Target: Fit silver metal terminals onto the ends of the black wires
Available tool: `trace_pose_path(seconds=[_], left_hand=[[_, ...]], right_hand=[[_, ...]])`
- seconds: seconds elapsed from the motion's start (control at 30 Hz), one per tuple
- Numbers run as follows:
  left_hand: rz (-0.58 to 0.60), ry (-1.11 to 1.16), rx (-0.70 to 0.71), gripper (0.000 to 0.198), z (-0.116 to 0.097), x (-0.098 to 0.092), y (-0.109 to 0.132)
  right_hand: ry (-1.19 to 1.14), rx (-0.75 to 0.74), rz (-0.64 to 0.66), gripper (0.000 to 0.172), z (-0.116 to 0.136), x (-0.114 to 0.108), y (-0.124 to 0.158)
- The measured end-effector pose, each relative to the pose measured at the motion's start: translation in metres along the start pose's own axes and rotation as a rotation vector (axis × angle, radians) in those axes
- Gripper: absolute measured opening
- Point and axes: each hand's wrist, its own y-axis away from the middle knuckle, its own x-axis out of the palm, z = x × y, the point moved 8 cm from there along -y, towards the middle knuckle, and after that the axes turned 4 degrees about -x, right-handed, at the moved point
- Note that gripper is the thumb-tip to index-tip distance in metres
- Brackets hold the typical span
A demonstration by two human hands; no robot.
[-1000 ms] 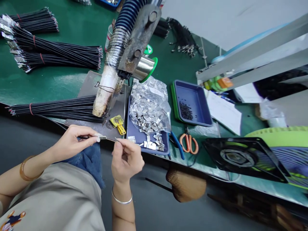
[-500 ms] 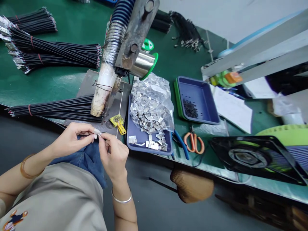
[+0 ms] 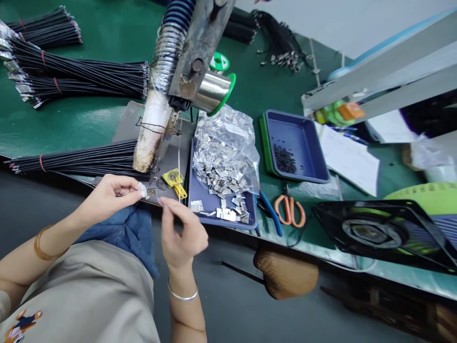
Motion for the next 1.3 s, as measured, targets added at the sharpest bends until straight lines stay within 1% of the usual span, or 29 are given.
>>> trace_pose_path(seconds=[0.07,0.13,0.3,0.43,0.6,0.77,0.87,1.03,1.13,1.2,1.23,1.27,1.3], left_hand=[[-0.013,0.013,0.008,0.014,-0.002,0.0,-0.002],[-0.032,0.032,0.022,0.012,-0.004,0.0,-0.004],[-0.084,0.06,0.053,0.012,-0.005,0.0,-0.006],[-0.127,0.039,0.055,0.014,-0.008,-0.002,-0.005],[-0.11,0.053,0.055,0.013,-0.012,-0.001,-0.004],[-0.073,0.062,0.008,0.01,-0.007,0.001,-0.004],[-0.087,0.075,0.008,0.009,-0.006,0.0,-0.004],[-0.117,0.075,0.052,0.008,-0.01,-0.001,-0.004],[-0.082,0.038,0.036,0.009,-0.009,0.001,-0.004],[-0.054,-0.002,0.023,0.011,-0.007,0.004,-0.002],[-0.043,-0.03,0.025,0.013,-0.006,0.005,-0.001],[-0.033,-0.063,0.035,0.014,-0.006,0.005,0.001],[-0.022,-0.106,0.056,0.014,-0.007,0.006,0.003]], right_hand=[[0.048,-0.1,0.099,0.02,0.007,0.011,0.001],[0.067,-0.12,0.145,0.019,0.007,0.018,0.001],[0.069,-0.045,0.153,0.012,0.001,0.024,-0.006],[0.067,-0.042,0.136,0.014,0.004,0.024,-0.012],[0.06,-0.045,0.149,0.016,0.008,0.022,-0.013],[0.058,-0.079,0.199,0.019,0.011,0.022,-0.008],[0.047,-0.09,0.216,0.02,0.01,0.023,-0.009],[0.037,-0.084,0.18,0.02,0.011,0.022,-0.013],[0.034,-0.08,0.192,0.017,0.012,0.022,-0.011],[0.011,-0.032,0.211,0.013,0.005,0.019,-0.009],[-0.006,0.009,0.199,0.01,0.0,0.014,-0.008],[-0.019,0.046,0.151,0.008,-0.006,0.005,-0.008],[-0.021,0.071,0.055,0.003,-0.012,-0.009,-0.009]])
